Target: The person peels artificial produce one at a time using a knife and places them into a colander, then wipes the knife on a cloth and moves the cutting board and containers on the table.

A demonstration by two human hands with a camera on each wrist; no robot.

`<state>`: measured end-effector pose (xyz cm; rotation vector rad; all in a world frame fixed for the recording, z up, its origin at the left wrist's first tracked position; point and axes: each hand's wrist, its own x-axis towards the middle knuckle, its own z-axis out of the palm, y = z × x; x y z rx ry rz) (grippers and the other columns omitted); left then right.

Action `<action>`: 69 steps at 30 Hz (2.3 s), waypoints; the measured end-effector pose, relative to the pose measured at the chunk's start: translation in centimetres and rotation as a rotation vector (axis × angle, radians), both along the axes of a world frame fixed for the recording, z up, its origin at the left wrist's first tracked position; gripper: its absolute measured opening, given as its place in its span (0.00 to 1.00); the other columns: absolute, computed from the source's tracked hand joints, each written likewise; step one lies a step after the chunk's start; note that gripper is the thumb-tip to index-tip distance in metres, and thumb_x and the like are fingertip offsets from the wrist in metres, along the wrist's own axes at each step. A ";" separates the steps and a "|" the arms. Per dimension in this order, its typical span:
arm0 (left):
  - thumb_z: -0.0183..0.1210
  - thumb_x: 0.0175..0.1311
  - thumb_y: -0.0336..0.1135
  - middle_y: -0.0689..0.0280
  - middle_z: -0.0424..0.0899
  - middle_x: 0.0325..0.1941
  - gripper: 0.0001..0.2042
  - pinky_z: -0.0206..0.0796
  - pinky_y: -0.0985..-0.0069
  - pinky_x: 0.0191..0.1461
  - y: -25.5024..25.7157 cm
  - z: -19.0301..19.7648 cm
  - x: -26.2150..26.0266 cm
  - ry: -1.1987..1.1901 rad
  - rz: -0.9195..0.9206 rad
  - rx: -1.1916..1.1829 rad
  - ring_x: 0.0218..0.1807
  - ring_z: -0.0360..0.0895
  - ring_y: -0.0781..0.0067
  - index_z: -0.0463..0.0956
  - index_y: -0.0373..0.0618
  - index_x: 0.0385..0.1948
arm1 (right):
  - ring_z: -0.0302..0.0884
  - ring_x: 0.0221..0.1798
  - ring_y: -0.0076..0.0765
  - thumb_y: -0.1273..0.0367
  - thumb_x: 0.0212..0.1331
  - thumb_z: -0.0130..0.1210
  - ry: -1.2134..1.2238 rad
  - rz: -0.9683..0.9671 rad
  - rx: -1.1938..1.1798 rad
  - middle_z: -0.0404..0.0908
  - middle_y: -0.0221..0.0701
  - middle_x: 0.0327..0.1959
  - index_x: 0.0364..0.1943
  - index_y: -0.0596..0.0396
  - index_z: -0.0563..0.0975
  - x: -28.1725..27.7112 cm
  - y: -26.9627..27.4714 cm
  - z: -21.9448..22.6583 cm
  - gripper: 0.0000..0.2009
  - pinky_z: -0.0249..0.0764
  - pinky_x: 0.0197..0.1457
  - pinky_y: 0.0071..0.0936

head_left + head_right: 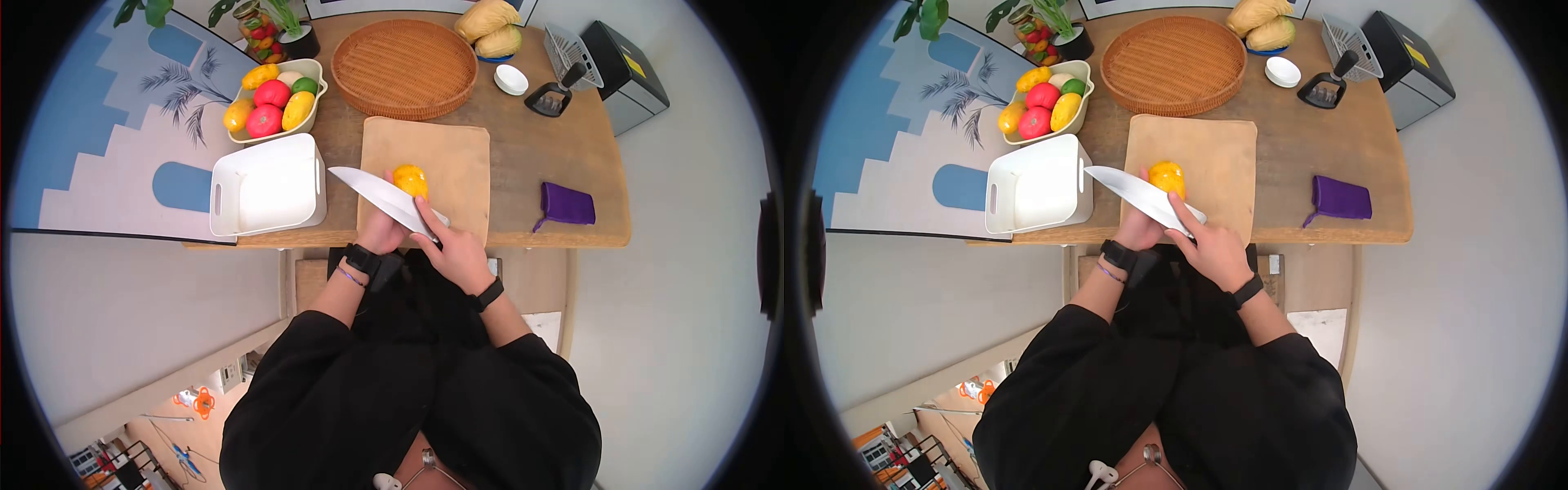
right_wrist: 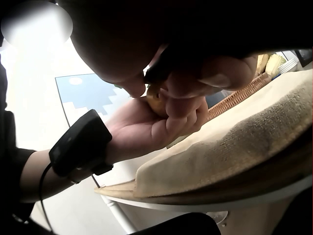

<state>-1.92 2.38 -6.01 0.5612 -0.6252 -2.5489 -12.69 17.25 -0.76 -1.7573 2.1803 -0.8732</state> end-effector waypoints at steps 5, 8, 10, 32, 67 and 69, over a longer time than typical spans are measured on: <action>0.42 0.77 0.66 0.59 0.84 0.52 0.30 0.78 0.63 0.54 -0.9 -2.9 0.9 0.127 -0.068 0.084 0.50 0.83 0.63 0.73 0.48 0.61 | 0.84 0.27 0.55 0.51 0.69 0.58 -0.042 0.027 0.052 0.83 0.43 0.24 0.77 0.25 0.63 -1.9 -1.2 -0.3 0.32 0.80 0.32 0.45; 0.42 0.78 0.63 0.55 0.84 0.52 0.29 0.79 0.61 0.49 -1.5 -2.7 1.8 0.268 -0.211 0.172 0.48 0.85 0.58 0.73 0.48 0.62 | 0.85 0.31 0.56 0.51 0.70 0.56 -0.041 -0.259 0.226 0.86 0.44 0.29 0.76 0.27 0.65 -5.5 -2.7 -0.4 0.30 0.81 0.36 0.45; 0.43 0.78 0.61 0.54 0.84 0.53 0.28 0.80 0.60 0.48 -2.1 -0.5 1.9 0.240 -0.229 0.153 0.48 0.85 0.55 0.72 0.48 0.63 | 0.86 0.35 0.56 0.51 0.71 0.56 -0.179 -0.366 0.023 0.87 0.44 0.34 0.74 0.28 0.67 -7.2 -3.4 0.2 0.28 0.82 0.40 0.44; 0.44 0.78 0.64 0.58 0.83 0.55 0.29 0.80 0.63 0.53 -3.2 -3.1 1.7 0.053 0.069 0.129 0.54 0.83 0.58 0.73 0.48 0.63 | 0.85 0.30 0.56 0.51 0.69 0.58 -0.103 -0.111 -0.004 0.86 0.42 0.28 0.76 0.26 0.66 -1.3 -2.3 -1.7 0.30 0.81 0.34 0.46; 0.46 0.76 0.65 0.59 0.85 0.48 0.31 0.77 0.65 0.49 -4.0 -4.6 1.7 0.321 -0.134 0.172 0.46 0.84 0.62 0.75 0.44 0.58 | 0.85 0.28 0.53 0.51 0.68 0.58 0.059 -0.094 0.078 0.85 0.40 0.26 0.75 0.25 0.67 -3.1 -0.9 1.1 0.30 0.81 0.33 0.45; 0.47 0.76 0.65 0.58 0.85 0.49 0.31 0.77 0.63 0.54 -3.3 -3.3 1.4 0.192 -0.060 0.196 0.49 0.84 0.61 0.75 0.44 0.58 | 0.84 0.25 0.51 0.51 0.68 0.59 0.111 -0.029 0.073 0.84 0.39 0.23 0.75 0.24 0.67 -1.7 -0.5 0.7 0.31 0.80 0.29 0.44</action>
